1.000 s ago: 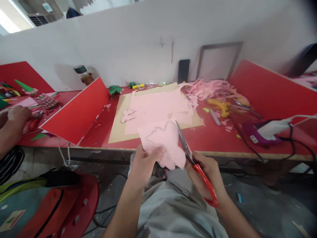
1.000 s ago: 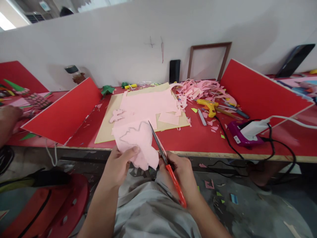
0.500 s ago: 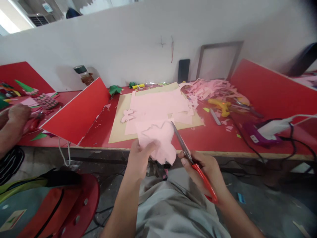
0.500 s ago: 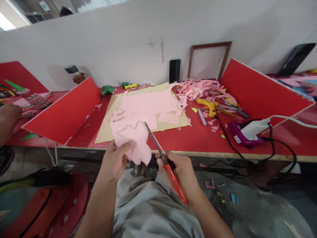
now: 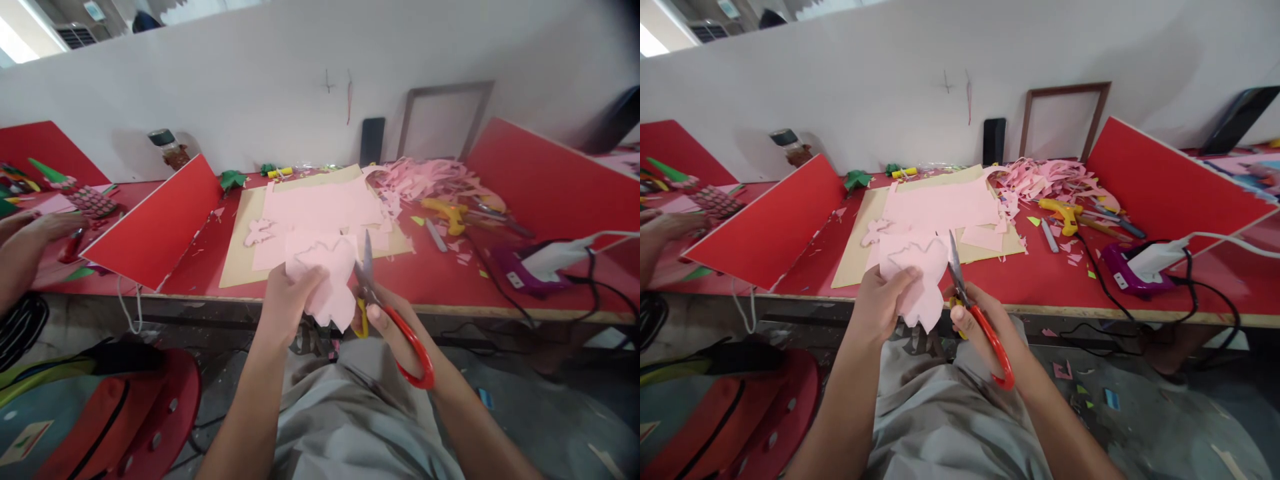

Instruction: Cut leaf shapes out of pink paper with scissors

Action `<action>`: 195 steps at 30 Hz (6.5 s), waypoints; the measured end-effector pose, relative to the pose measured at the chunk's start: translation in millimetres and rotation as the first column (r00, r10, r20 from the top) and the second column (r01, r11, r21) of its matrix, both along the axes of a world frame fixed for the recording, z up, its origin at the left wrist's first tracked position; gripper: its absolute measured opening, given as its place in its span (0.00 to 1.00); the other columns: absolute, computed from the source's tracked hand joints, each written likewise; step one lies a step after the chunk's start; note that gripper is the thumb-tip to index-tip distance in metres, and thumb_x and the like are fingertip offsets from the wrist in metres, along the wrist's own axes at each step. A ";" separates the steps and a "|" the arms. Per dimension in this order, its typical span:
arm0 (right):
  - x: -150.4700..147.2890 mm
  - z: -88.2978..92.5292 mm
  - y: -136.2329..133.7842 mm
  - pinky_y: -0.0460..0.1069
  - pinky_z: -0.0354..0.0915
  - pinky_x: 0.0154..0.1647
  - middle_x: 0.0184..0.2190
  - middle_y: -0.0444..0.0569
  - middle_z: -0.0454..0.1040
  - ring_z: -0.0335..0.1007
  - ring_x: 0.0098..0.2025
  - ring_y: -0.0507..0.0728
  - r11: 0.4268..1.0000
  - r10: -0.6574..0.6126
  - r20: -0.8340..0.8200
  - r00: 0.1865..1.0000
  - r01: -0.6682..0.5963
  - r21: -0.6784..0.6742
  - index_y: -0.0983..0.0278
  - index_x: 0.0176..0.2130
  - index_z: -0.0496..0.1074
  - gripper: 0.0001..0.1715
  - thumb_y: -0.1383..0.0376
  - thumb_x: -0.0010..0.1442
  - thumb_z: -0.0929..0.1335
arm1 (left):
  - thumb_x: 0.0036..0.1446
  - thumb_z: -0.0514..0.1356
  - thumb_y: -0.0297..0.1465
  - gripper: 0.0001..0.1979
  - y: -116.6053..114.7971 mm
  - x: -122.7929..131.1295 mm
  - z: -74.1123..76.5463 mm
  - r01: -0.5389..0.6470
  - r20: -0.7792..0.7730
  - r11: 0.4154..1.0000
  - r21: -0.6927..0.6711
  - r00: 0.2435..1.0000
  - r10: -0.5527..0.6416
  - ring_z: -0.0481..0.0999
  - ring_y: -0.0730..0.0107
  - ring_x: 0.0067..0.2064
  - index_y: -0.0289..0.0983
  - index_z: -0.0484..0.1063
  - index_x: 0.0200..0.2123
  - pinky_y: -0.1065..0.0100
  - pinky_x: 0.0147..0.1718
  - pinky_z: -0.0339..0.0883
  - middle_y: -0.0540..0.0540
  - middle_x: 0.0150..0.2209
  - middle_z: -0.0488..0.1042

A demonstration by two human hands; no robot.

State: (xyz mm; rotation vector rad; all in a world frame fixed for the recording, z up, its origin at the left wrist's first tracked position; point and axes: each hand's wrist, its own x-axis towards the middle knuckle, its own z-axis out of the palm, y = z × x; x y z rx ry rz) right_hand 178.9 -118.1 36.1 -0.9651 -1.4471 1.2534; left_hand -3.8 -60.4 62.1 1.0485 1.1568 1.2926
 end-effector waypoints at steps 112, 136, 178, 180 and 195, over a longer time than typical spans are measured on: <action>-3.0 -1.3 206.8 0.45 0.57 0.19 0.18 0.40 0.61 0.58 0.19 0.50 0.962 -0.270 0.218 0.938 0.253 0.105 0.64 0.39 0.78 0.14 0.56 0.62 0.71 | 0.64 0.54 0.53 0.27 185.4 40.1 -22.5 0.039 -0.216 0.997 0.060 0.976 -0.025 0.63 0.67 0.29 0.41 0.60 0.20 0.64 0.35 0.60 0.50 0.23 0.61; 28.8 18.9 203.7 0.49 0.65 0.38 0.36 0.46 0.65 0.63 0.36 0.55 0.974 0.220 0.096 0.971 -0.214 -0.072 0.61 0.54 0.67 0.32 0.41 0.64 0.66 | 0.60 0.64 0.39 0.16 203.9 26.7 -12.6 0.004 -0.091 0.961 0.276 0.996 0.022 0.71 0.73 0.24 0.37 0.72 0.23 0.69 0.27 0.65 0.51 0.20 0.71; 21.2 26.2 205.9 0.45 0.48 0.22 0.20 0.38 0.59 0.52 0.22 0.47 0.980 0.078 0.123 0.989 -0.053 -0.192 0.66 0.35 0.74 0.23 0.48 0.61 0.72 | 0.58 0.58 0.30 0.12 203.2 20.0 -10.0 0.215 -0.230 0.916 0.338 0.963 -0.141 0.81 0.65 0.28 0.34 0.79 0.27 0.68 0.28 0.75 0.46 0.24 0.80; 20.4 27.5 205.0 0.45 0.47 0.22 0.20 0.39 0.59 0.51 0.22 0.47 0.985 0.067 0.147 0.987 -0.041 -0.170 0.66 0.36 0.74 0.23 0.47 0.63 0.70 | 0.59 0.58 0.31 0.12 203.4 19.5 -10.5 0.217 -0.240 0.919 0.330 0.961 -0.140 0.81 0.65 0.28 0.34 0.79 0.27 0.68 0.28 0.75 0.46 0.24 0.80; 19.9 24.6 206.0 0.45 0.48 0.19 0.19 0.38 0.58 0.52 0.20 0.47 0.981 0.046 0.119 0.992 -0.023 -0.194 0.65 0.34 0.74 0.21 0.49 0.60 0.73 | 0.57 0.64 0.40 0.11 211.0 18.4 -12.8 0.045 0.010 0.964 0.261 0.999 -0.049 0.79 0.68 0.28 0.37 0.74 0.33 0.68 0.27 0.75 0.49 0.26 0.78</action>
